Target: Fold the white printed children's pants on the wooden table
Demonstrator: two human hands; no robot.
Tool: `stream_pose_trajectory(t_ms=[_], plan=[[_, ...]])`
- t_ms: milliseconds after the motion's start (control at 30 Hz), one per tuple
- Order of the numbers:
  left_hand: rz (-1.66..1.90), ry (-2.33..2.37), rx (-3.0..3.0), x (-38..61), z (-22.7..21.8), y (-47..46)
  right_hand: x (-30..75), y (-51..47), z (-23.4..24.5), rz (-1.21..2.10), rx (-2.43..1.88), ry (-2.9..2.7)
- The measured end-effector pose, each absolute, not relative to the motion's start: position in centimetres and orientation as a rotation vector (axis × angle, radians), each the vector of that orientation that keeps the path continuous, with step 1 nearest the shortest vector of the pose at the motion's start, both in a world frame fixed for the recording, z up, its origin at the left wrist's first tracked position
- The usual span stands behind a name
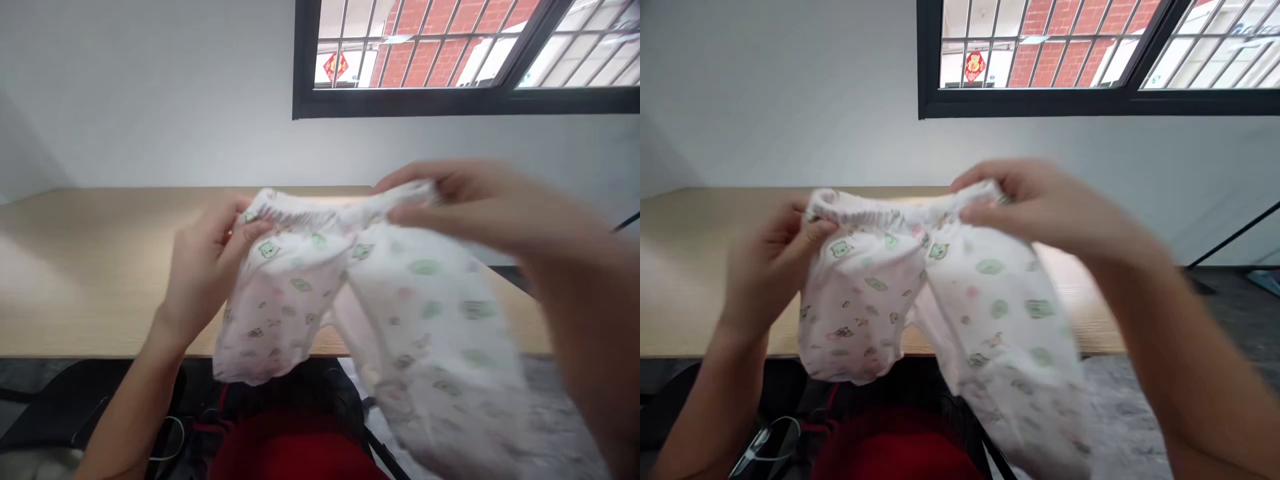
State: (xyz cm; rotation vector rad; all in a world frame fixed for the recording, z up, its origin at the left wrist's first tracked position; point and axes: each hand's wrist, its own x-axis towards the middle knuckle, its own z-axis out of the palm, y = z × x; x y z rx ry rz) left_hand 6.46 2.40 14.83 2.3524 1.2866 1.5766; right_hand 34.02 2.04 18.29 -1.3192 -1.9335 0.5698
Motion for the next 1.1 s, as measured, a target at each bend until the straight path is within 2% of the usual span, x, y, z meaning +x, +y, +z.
stream_pose_trajectory(t_ms=[200,367,567,867,1100], plan=[[0.878,1.634,2.315,4.4,7.0,12.0,30.2,14.1,8.3,0.894,-1.441,-1.921],[0.756,1.737,2.268,3.8,2.6,19.3,29.3,21.5,3.3,0.943,-1.445,-1.912],[0.668,1.799,2.219,2.4,0.3,24.2,29.4,25.0,-1.6,0.812,-1.387,-1.704],[0.677,1.813,2.242,1.6,1.0,26.0,29.2,27.3,-2.7,0.788,-1.338,-1.65],[0.777,1.862,2.289,4.8,2.7,22.5,29.8,22.7,-1.8,0.703,-1.125,-1.87]])
